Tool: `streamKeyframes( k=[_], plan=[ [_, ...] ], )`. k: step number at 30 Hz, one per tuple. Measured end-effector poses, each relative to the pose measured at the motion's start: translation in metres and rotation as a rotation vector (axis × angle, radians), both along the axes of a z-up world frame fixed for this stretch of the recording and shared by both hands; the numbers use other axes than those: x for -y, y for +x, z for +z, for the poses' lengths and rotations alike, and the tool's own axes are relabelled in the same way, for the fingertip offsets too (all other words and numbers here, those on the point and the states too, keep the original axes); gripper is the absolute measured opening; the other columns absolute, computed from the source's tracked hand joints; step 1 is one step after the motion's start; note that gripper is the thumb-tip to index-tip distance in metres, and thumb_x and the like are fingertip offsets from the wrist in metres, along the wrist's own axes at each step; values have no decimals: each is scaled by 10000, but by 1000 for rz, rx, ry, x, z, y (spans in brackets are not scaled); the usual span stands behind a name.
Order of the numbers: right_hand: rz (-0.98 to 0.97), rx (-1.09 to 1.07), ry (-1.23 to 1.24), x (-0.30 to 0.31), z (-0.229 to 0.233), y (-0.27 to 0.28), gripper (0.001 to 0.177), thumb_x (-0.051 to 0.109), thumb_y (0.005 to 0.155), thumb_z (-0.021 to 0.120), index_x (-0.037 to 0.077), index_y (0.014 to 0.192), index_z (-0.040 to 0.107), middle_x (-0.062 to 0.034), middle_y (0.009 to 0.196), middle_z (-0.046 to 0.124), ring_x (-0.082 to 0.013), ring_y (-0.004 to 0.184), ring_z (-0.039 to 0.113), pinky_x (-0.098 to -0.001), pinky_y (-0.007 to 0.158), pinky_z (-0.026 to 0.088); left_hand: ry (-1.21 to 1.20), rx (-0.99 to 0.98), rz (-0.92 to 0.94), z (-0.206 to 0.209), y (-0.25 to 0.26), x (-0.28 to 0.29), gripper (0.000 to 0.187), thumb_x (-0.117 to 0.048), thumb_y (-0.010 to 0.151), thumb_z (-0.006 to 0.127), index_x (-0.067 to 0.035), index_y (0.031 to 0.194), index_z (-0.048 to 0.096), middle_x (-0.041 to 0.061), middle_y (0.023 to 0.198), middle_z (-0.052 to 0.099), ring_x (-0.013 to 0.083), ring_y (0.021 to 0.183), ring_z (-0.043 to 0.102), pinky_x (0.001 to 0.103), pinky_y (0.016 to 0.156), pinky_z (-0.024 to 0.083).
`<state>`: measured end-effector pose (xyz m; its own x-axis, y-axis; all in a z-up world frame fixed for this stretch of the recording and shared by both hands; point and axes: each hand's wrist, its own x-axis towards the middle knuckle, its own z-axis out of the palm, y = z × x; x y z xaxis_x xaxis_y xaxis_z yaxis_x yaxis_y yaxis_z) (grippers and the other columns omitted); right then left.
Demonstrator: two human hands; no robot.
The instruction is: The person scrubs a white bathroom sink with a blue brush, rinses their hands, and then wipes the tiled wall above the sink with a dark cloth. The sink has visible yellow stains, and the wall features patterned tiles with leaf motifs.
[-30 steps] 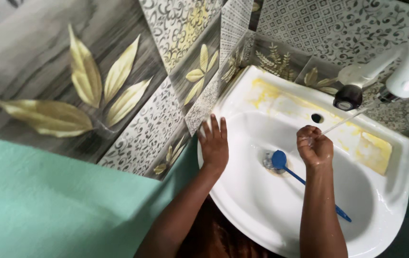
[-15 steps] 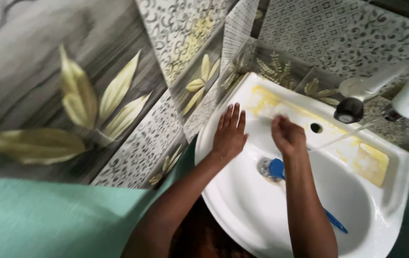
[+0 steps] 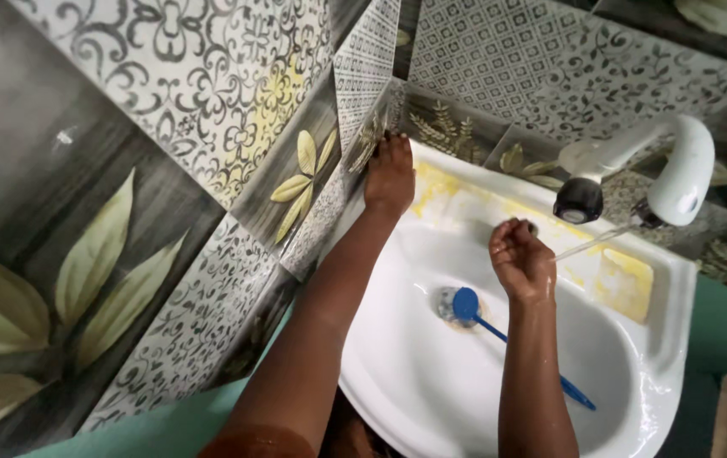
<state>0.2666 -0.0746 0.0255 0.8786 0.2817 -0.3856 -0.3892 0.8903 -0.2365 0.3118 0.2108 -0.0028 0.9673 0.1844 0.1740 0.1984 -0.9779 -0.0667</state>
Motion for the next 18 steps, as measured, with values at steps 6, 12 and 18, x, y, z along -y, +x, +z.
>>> streamKeyframes(
  k=[6, 12, 18],
  plan=[
    [-65, -59, 201, 20, -35, -7, 179, -25, 988, 402, 23, 865, 525, -130, 831, 594, -259, 794, 611, -377, 778, 576, -1, 17, -153, 24, -27, -1, 664, -438, 1028, 412, -76, 1572, 290, 149, 1653, 230, 333, 1522, 259, 551, 1146, 309],
    [-105, -11, 306, 15, -18, -22, 175, -4, 998, 408, 10, 850, 500, -133, 809, 571, -262, 786, 592, -374, 764, 556, -43, 135, -190, 28, -65, 7, 601, -450, 1048, 430, -28, 1463, 538, 120, 1646, 346, 281, 1531, 286, 504, 1229, 259],
    [-75, -59, 281, 23, -22, -23, 142, 23, 972, 419, 12, 864, 511, -162, 847, 602, -270, 820, 607, -356, 764, 545, -179, 322, -169, 7, -121, 21, 554, -422, 1095, 476, -12, 1466, 515, 145, 1668, 345, 297, 1583, 286, 491, 1299, 225]
  ],
)
